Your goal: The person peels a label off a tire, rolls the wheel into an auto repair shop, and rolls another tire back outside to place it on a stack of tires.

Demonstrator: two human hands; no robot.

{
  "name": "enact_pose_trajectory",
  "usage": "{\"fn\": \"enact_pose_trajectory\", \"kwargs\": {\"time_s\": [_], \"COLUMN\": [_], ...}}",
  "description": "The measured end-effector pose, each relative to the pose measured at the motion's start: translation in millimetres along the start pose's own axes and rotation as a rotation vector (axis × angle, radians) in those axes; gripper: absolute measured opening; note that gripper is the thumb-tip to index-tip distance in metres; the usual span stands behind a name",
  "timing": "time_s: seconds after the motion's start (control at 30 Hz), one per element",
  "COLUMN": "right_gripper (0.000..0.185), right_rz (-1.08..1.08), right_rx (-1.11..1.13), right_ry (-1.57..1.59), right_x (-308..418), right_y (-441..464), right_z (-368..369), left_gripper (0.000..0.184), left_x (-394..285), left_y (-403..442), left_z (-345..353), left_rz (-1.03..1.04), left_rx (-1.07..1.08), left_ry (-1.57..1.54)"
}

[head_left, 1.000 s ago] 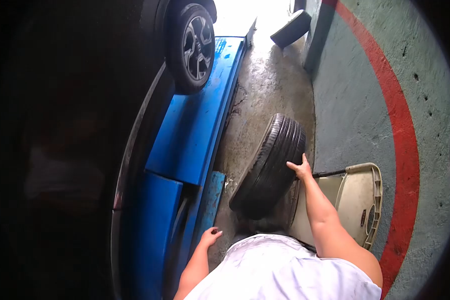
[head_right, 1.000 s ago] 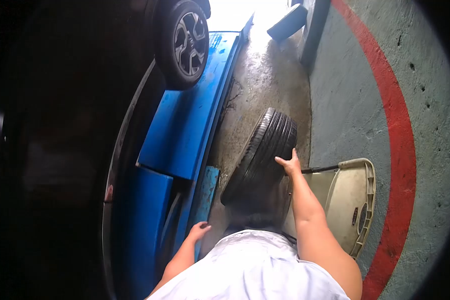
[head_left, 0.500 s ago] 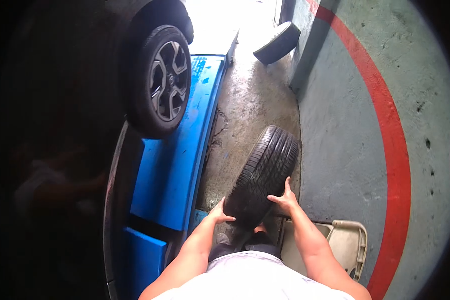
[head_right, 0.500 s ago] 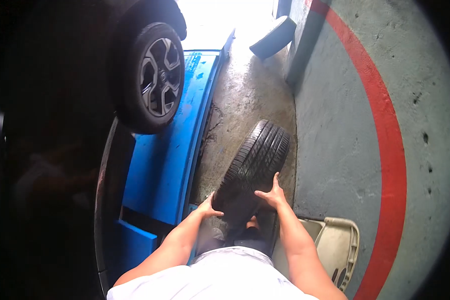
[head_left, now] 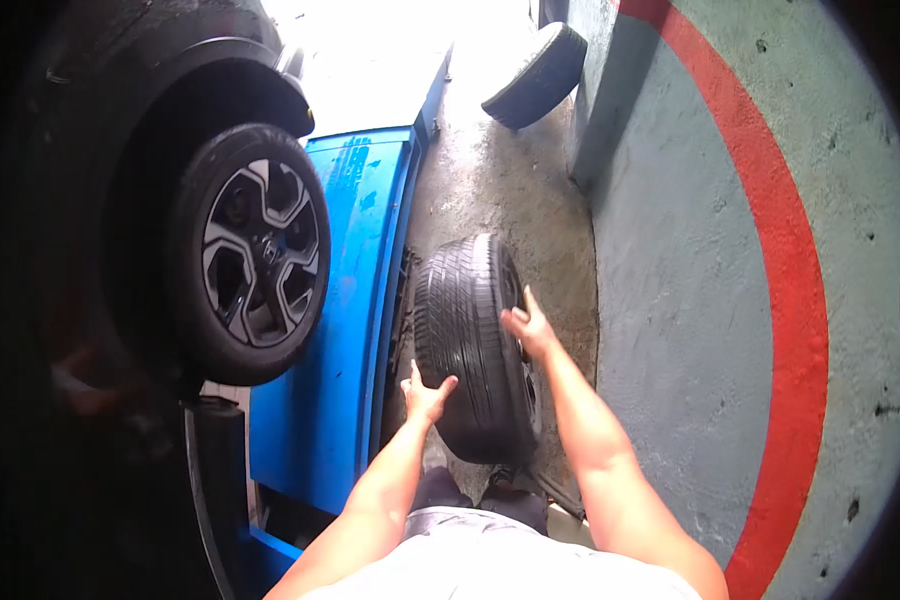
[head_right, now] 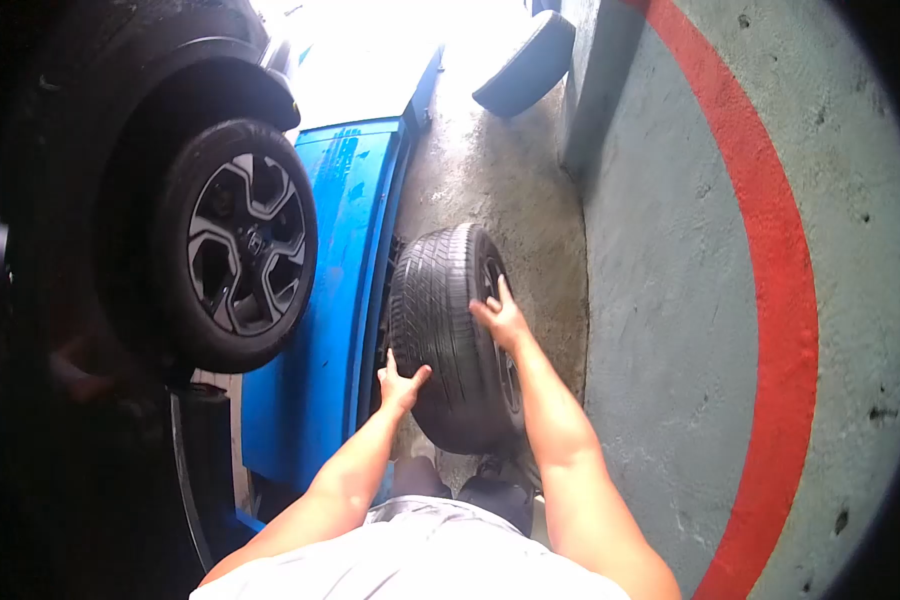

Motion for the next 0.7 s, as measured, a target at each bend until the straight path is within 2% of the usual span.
{"fn": "enact_pose_trajectory", "kwargs": {"time_s": [0.03, 0.07, 0.1, 0.13, 0.17, 0.27, 0.3, 0.33, 0.37, 0.4, 0.43, 0.5, 0.57, 0.7], "right_gripper": [0.122, 0.116, 0.114, 0.117, 0.117, 0.142, 0.148, 0.149, 0.149, 0.148, 0.145, 0.14, 0.136, 0.127], "right_rz": [-0.001, -0.012, 0.004, -0.048, 0.138, 0.352, 0.411, 0.324, 0.257, 0.221, 0.275, 0.199, 0.111, 0.0], "right_rx": [-0.002, -0.005, 0.015, 0.094, 0.098, 0.085, 0.082, 0.01, -0.044, -0.099, -0.149, -0.104, -0.114, -0.088], "right_ry": [-0.22, -0.301, -0.26, -0.465, -0.71, -0.857, -0.97, -1.027, -1.087, -0.891, -0.904, -0.781, -0.949, -0.912], "right_x": [0.8, -30.0, -26.9, -72.6, -25.5, -29.0, -38.2, -27.8, -17.6, -4.0, 20.6, 54.1, 80.3, 118.9], "right_y": [-10.9, -13.7, -33.7, -32.6, -56.8, -58.9, -43.2, -11.2, 13.3, 49.4, 84.9, 160.3, 231.5, 374.7], "right_z": [-7.3, -24.3, -29.3, -62.0, -60.9, -91.5, -97.4, -89.7, -83.4, -78.5, -69.6, -73.4, -71.3, -56.6], "left_gripper": [0.131, 0.131, 0.131, 0.131, 0.131, 0.131, 0.131, 0.128, 0.12, 0.113, 0.105, 0.101, 0.099, 0.113], "left_x": [-26.0, -52.3, -78.2, -106.7, -137.1, -225.8, -257.2, -279.8, -301.5, -324.1, -331.8, -348.1, -341.4, -309.9], "left_y": [18.9, 41.2, 64.7, 88.1, 111.6, 197.3, 236.7, 287.8, 317.2, 323.4, 343.8, 356.0, 345.8, 303.2], "left_z": [-0.9, -2.2, -3.8, -6.8, -11.2, -23.1, -22.8, -12.1, -15.6, -23.2, -17.0, -9.7, 16.0, 21.2], "left_rz": [-0.026, -0.075, -0.127, -0.171, -0.214, -0.298, -0.314, -0.259, -0.168, -0.084, 0.021, 0.125, 0.251, 0.215], "left_rx": [-0.017, -0.021, -0.025, -0.033, -0.04, -0.019, -0.004, 0.0, 0.04, -0.021, -0.019, 0.148, 0.02, 0.207], "left_ry": [-0.008, -0.017, -0.03, -0.04, -0.053, -0.017, 0.082, 0.182, 0.15, 0.105, -0.022, -0.266, -0.322, -0.193]}}
Point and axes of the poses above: each hand's wrist, its own y-axis towards the middle knuckle, its own z-axis out of the palm, x = y × z, the point moved 1 cm from there along y, towards the middle knuckle, and after that the axes turned 8 degrees about -z, right-handed, at the moved point
